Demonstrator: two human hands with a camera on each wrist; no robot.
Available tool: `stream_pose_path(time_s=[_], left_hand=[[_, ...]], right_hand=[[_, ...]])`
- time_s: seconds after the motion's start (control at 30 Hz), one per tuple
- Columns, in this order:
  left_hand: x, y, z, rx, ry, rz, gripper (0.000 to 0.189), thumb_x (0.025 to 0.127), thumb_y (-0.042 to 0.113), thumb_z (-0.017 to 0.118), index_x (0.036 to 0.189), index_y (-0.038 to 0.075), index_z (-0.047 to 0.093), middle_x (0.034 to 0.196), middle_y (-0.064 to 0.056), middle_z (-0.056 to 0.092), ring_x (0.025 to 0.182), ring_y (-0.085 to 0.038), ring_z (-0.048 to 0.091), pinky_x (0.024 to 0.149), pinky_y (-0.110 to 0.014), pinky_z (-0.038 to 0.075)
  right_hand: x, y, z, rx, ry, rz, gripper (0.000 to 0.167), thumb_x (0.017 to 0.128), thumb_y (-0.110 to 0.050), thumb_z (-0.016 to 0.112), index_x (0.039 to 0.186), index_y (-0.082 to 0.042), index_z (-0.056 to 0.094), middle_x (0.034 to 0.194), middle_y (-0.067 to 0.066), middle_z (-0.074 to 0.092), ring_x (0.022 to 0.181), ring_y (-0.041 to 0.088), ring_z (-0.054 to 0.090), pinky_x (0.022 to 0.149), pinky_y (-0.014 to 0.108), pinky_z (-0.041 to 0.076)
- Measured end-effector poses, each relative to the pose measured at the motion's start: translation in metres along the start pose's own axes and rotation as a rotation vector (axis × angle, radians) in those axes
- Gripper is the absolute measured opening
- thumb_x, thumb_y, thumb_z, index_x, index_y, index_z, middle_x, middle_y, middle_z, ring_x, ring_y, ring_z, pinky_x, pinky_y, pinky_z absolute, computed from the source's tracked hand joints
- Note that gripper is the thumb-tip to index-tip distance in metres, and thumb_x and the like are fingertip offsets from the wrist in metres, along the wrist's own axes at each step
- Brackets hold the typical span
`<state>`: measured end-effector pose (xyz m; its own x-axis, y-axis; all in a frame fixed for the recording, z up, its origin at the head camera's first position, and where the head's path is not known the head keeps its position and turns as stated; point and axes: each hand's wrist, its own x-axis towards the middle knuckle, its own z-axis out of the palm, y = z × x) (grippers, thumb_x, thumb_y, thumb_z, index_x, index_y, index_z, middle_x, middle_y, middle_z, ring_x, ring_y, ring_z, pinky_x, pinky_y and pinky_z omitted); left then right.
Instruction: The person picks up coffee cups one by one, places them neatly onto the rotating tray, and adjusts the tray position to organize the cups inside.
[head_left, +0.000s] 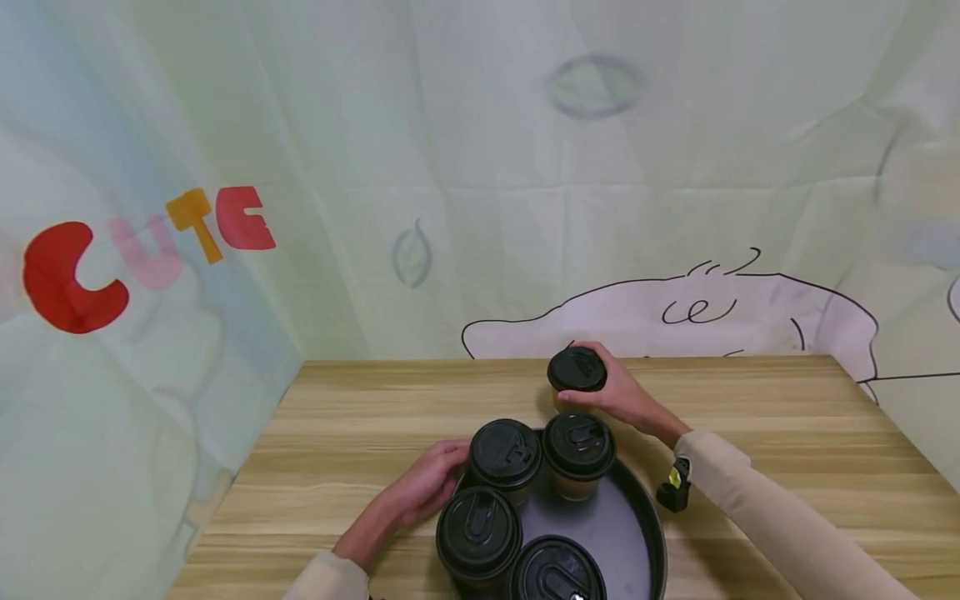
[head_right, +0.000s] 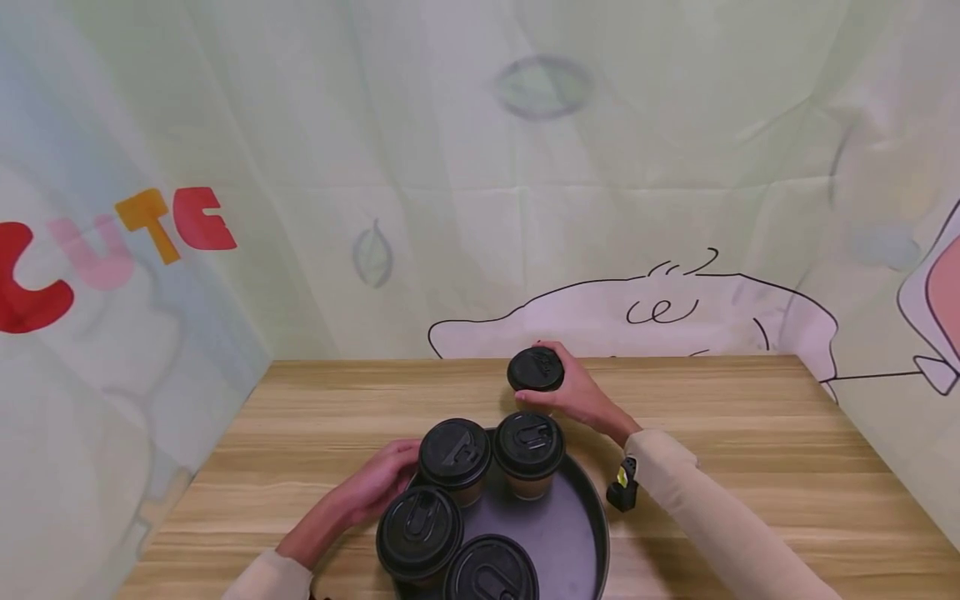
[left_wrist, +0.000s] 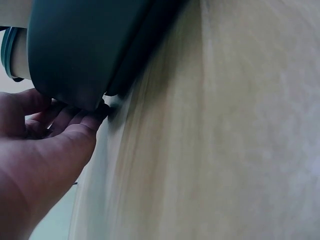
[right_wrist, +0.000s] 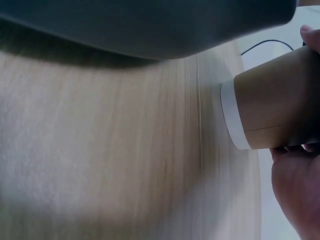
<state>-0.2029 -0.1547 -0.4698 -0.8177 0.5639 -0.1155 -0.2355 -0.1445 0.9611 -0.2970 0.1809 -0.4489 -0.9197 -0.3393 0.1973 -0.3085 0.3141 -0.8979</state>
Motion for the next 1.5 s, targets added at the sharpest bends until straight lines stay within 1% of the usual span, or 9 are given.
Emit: stream_pose_path(time_s=[0.2, 0.37, 0.57, 0.87, 1.13, 1.2, 1.27, 1.4, 1.5], left_hand=[[-0.001, 0.0, 0.0, 0.01, -0.015, 0.015, 0.04, 0.11, 0.013, 0.044, 0.136, -0.013, 0.058, 0.126, -0.005, 0.065, 0.122, -0.012, 0.055, 0.104, -0.026, 0.046], [-0.001, 0.001, 0.001, 0.013, -0.02, 0.014, 0.04, 0.11, 0.012, 0.043, 0.137, -0.013, 0.057, 0.126, -0.005, 0.065, 0.122, -0.011, 0.055, 0.105, -0.026, 0.045], [-0.001, 0.002, 0.003, -0.003, -0.019, 0.002, 0.039, 0.109, 0.011, 0.042, 0.137, -0.013, 0.057, 0.125, -0.006, 0.066, 0.121, -0.012, 0.056, 0.104, -0.026, 0.046], [-0.001, 0.001, 0.003, 0.014, -0.002, -0.011, 0.043, 0.11, 0.012, 0.042, 0.141, -0.015, 0.053, 0.135, -0.01, 0.062, 0.126, -0.013, 0.052, 0.107, -0.027, 0.043], [0.001, 0.001, 0.004, 0.004, -0.011, -0.015, 0.044, 0.11, 0.013, 0.042, 0.142, -0.015, 0.051, 0.133, -0.01, 0.062, 0.124, -0.013, 0.054, 0.105, -0.027, 0.045], [0.001, 0.002, 0.004, 0.0, -0.006, -0.016, 0.043, 0.11, 0.012, 0.042, 0.141, -0.015, 0.052, 0.132, -0.01, 0.063, 0.123, -0.013, 0.055, 0.105, -0.027, 0.046], [0.002, 0.002, 0.004, -0.002, -0.007, -0.015, 0.043, 0.11, 0.012, 0.042, 0.141, -0.015, 0.052, 0.132, -0.01, 0.063, 0.123, -0.014, 0.055, 0.105, -0.028, 0.046], [0.001, 0.002, 0.004, 0.005, -0.016, -0.012, 0.042, 0.11, 0.012, 0.042, 0.14, -0.015, 0.053, 0.132, -0.01, 0.063, 0.124, -0.014, 0.054, 0.106, -0.028, 0.045], [0.002, 0.002, 0.004, 0.011, -0.021, -0.018, 0.043, 0.11, 0.013, 0.042, 0.141, -0.014, 0.052, 0.134, -0.011, 0.062, 0.125, -0.014, 0.053, 0.106, -0.028, 0.045]], right_hand=[[-0.002, 0.001, 0.003, 0.032, 0.013, -0.007, 0.079, 0.083, -0.023, 0.09, 0.147, -0.012, 0.045, 0.14, 0.013, 0.055, 0.126, 0.032, 0.053, 0.109, 0.054, 0.04], [-0.002, 0.002, 0.004, 0.046, 0.038, -0.02, 0.078, 0.081, -0.02, 0.09, 0.145, -0.011, 0.046, 0.139, 0.013, 0.055, 0.125, 0.032, 0.054, 0.109, 0.054, 0.04], [-0.009, 0.003, 0.0, 0.031, 0.048, -0.005, 0.078, 0.083, -0.022, 0.09, 0.145, -0.012, 0.045, 0.14, 0.011, 0.055, 0.126, 0.031, 0.053, 0.109, 0.054, 0.039], [-0.025, -0.005, -0.026, -0.017, 0.075, 0.028, 0.076, 0.086, -0.024, 0.087, 0.147, -0.011, 0.044, 0.142, 0.014, 0.054, 0.13, 0.033, 0.05, 0.11, 0.057, 0.036], [-0.049, -0.015, -0.053, -0.066, 0.102, 0.017, 0.074, 0.09, -0.024, 0.084, 0.15, -0.012, 0.041, 0.145, 0.013, 0.051, 0.131, 0.03, 0.048, 0.108, 0.056, 0.038], [-0.055, -0.017, -0.059, -0.065, 0.112, 0.011, 0.074, 0.09, -0.022, 0.083, 0.15, -0.012, 0.041, 0.145, 0.011, 0.051, 0.131, 0.028, 0.048, 0.108, 0.053, 0.038], [-0.061, -0.019, -0.064, -0.065, 0.124, 0.002, 0.072, 0.09, -0.02, 0.083, 0.15, -0.013, 0.043, 0.144, 0.009, 0.052, 0.13, 0.024, 0.048, 0.108, 0.045, 0.04], [-0.074, -0.024, -0.07, -0.067, 0.134, -0.051, 0.07, 0.09, -0.012, 0.082, 0.149, -0.011, 0.045, 0.14, 0.008, 0.055, 0.126, 0.015, 0.051, 0.102, 0.025, 0.042], [-0.085, -0.029, -0.073, -0.064, 0.132, -0.097, 0.07, 0.089, -0.006, 0.081, 0.149, -0.01, 0.046, 0.138, 0.006, 0.056, 0.124, 0.01, 0.052, 0.098, 0.017, 0.041]])
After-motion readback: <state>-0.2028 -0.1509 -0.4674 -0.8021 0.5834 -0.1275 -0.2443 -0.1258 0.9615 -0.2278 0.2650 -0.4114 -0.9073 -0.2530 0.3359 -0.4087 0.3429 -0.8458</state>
